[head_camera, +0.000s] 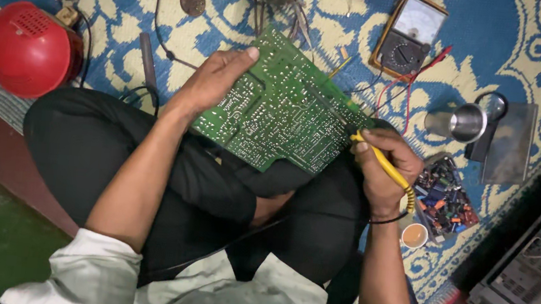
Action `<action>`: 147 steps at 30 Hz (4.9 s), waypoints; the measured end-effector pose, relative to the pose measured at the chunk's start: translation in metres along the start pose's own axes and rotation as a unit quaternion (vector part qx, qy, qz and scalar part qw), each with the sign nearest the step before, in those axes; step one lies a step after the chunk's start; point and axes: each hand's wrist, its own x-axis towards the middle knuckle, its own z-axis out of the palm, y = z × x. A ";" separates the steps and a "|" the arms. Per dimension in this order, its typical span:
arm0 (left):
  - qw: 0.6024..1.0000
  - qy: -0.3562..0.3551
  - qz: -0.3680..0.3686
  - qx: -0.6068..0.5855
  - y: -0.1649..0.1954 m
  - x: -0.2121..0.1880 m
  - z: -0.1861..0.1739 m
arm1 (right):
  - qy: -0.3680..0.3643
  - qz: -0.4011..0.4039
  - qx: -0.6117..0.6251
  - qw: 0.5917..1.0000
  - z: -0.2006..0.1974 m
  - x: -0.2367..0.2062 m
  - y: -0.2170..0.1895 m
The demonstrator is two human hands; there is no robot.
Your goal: The person sits cross-legged on the floor holding a green circuit board on their lap and solders points on the board with a soldering iron, repositioning the board and the iron repeatedly. A multimeter, a tray of electronic components, and a cup sit on the patterned mat beside them.
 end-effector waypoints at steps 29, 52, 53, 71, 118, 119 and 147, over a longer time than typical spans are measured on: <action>0.999 0.017 0.003 0.046 -0.001 0.005 -0.012 | 0.014 0.326 0.372 0.869 -0.021 0.067 0.046; 0.989 0.060 -0.024 0.132 -0.004 0.011 -0.029 | 0.023 0.160 0.307 0.938 -0.007 0.044 0.050; 0.989 0.063 -0.017 0.136 -0.005 0.010 -0.030 | 0.020 0.147 0.289 0.946 -0.007 0.043 0.049; 0.989 0.057 -0.028 0.130 -0.001 0.005 -0.031 | 0.024 0.195 0.271 0.942 -0.007 0.048 0.053; 0.988 0.063 -0.002 0.139 -0.002 0.007 -0.038 | 0.000 0.095 0.268 0.959 -0.002 0.033 0.059; 0.987 0.064 -0.016 0.148 -0.002 0.007 -0.038 | 0.000 0.080 0.250 0.965 -0.001 0.032 0.060; 0.986 0.067 -0.021 0.153 -0.002 0.005 -0.039 | -0.026 0.277 0.345 0.896 -0.011 0.071 0.063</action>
